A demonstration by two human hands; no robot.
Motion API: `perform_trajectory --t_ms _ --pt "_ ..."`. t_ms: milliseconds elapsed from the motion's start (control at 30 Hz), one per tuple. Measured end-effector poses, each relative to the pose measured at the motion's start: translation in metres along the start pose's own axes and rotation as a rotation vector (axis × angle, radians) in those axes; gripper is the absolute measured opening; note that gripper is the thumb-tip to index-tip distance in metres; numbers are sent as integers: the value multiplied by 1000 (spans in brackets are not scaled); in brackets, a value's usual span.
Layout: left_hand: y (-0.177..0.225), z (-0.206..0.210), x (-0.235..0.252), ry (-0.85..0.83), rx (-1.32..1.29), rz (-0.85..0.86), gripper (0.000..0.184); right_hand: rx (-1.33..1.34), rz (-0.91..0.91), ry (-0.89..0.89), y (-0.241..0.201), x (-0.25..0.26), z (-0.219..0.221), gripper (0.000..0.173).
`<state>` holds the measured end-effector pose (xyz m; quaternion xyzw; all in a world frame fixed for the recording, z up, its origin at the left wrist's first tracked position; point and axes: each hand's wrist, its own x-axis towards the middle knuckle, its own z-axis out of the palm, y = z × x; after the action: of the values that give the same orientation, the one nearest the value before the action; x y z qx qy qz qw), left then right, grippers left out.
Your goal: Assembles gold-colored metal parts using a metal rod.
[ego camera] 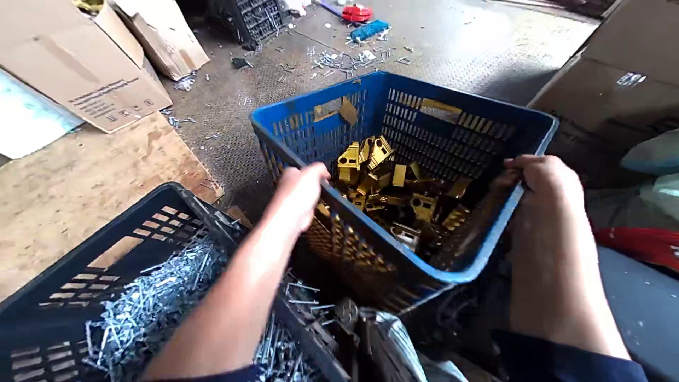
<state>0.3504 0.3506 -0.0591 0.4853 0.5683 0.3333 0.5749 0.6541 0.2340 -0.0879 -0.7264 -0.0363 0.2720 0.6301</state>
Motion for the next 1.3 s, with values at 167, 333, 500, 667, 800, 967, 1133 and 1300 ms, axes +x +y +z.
perform_trajectory --t_ms 167,333,500,667,800,967,1133,1300 --pt "52 -71 -43 13 -77 166 14 329 -116 -111 -48 -84 21 17" --pt "-11 -181 -101 41 -320 279 26 247 -376 -362 -61 -209 45 76" --pt "-97 -209 -111 50 -591 216 45 164 -671 -427 -44 -286 60 99" --pt "-137 -203 -134 -60 -844 272 53 48 -1000 -412 -36 -342 39 96" --pt "-163 -204 -161 -220 -1089 306 60 3 -1227 -458 -30 -402 21 98" --pt "-192 -223 -176 -394 -1253 327 55 -24 -1297 -408 -2 -481 28 85" --pt "-214 -235 -166 -456 -1284 316 58 42 -1399 -319 46 -528 37 68" --pt "-138 -247 -244 -200 -1002 96 24 58 -1532 -346 103 -560 30 43"
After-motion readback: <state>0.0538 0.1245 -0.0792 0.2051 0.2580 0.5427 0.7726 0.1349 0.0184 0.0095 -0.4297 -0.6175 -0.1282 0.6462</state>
